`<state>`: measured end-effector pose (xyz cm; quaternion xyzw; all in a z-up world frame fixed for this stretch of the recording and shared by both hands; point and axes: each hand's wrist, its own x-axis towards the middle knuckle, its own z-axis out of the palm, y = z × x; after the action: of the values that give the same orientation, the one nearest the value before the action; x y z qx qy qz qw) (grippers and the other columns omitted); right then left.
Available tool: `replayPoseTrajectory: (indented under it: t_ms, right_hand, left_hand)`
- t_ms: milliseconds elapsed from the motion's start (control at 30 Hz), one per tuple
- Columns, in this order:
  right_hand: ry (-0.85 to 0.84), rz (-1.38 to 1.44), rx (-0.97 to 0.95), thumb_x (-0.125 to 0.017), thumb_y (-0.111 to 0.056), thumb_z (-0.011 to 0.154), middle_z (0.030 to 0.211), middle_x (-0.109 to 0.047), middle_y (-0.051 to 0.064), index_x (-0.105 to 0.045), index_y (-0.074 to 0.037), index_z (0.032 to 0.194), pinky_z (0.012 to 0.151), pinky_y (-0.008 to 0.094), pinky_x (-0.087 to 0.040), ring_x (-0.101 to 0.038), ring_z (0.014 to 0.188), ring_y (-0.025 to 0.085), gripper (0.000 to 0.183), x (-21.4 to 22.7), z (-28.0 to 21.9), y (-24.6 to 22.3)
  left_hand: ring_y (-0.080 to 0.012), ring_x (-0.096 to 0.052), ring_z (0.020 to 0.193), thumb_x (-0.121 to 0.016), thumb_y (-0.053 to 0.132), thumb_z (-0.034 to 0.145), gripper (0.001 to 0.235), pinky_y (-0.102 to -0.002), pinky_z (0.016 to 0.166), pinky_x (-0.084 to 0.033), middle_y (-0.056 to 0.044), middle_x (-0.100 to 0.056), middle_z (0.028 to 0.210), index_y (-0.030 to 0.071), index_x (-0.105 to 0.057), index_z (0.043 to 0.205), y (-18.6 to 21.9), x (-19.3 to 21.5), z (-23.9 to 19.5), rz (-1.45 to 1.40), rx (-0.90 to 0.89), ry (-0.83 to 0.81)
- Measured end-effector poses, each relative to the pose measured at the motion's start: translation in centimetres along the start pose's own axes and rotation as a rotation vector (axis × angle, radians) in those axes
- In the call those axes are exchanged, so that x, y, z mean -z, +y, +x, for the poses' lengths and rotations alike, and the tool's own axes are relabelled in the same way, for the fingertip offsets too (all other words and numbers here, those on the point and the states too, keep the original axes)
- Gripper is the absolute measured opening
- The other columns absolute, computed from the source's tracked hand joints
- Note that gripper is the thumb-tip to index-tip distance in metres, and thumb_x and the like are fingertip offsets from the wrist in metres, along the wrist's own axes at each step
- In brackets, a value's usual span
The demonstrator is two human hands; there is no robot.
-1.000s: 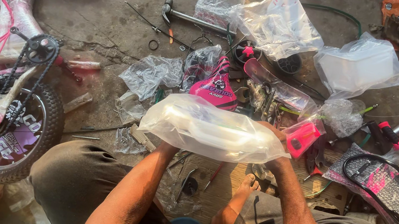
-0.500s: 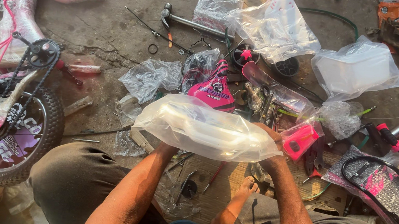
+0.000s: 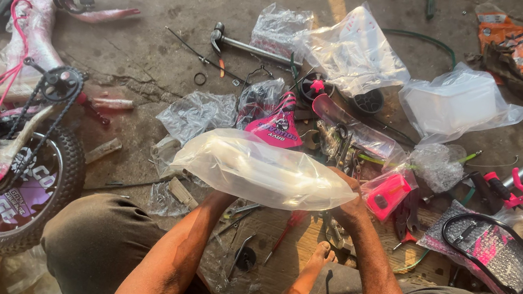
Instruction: The person assembles a pink bicycle seat onto a metal seat post. They insert the post into the seat base, tighten the clamp with a wrench, and then use a screwdriver to secure the seat further.
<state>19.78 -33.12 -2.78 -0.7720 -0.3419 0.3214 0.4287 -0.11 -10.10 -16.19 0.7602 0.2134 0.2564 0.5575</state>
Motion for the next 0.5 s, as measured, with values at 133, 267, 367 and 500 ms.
replayPoseTrajectory:
  t_ms: [133,267,367,500]
  right_hand:
    - [0.137,0.412,0.171,-0.082,-0.015,0.091,0.082,-0.069,0.003,-0.064,-0.006,0.094,0.062,0.028,-0.049,-0.061,0.071,0.012,0.020,1.5,0.5,-3.4]
    - [0.389,0.925,0.230,-0.087,-0.017,0.091,0.067,-0.060,-0.003,-0.057,-0.011,0.078,0.043,0.025,-0.037,-0.048,0.050,0.008,0.034,3.0,1.4,-9.2]
    - [0.610,1.067,0.097,-0.087,-0.029,0.085,0.068,-0.058,-0.006,-0.062,-0.013,0.090,0.041,0.026,-0.035,-0.045,0.046,0.006,0.031,5.3,1.4,-14.4]
    - [0.518,1.224,0.141,-0.080,-0.038,0.085,0.072,-0.061,-0.003,-0.065,-0.012,0.103,0.040,0.023,-0.034,-0.043,0.044,0.005,0.036,7.5,0.1,-20.3]
  left_hand:
    - [-0.0258,-0.070,0.109,-0.079,0.025,0.080,0.059,-0.040,0.092,-0.058,-0.013,-0.071,0.120,0.010,-0.056,0.132,6.9,1.8,4.8,0.644,-0.294,0.132]
    - [-0.0260,-0.074,0.103,-0.076,0.021,0.087,0.057,-0.040,0.091,-0.060,-0.014,-0.074,0.109,0.002,-0.057,0.138,12.8,3.9,6.4,-0.198,0.006,0.371]
    - [-0.0309,-0.073,0.100,-0.077,0.022,0.090,0.052,-0.041,0.088,-0.059,-0.019,-0.072,0.108,0.000,-0.060,0.133,14.0,5.7,5.0,-0.036,-0.176,0.409]
    - [-0.0338,-0.070,0.090,-0.075,0.021,0.085,0.047,-0.042,0.078,-0.056,-0.024,-0.072,0.102,-0.003,-0.064,0.124,12.9,5.1,3.4,0.317,-0.339,0.221]
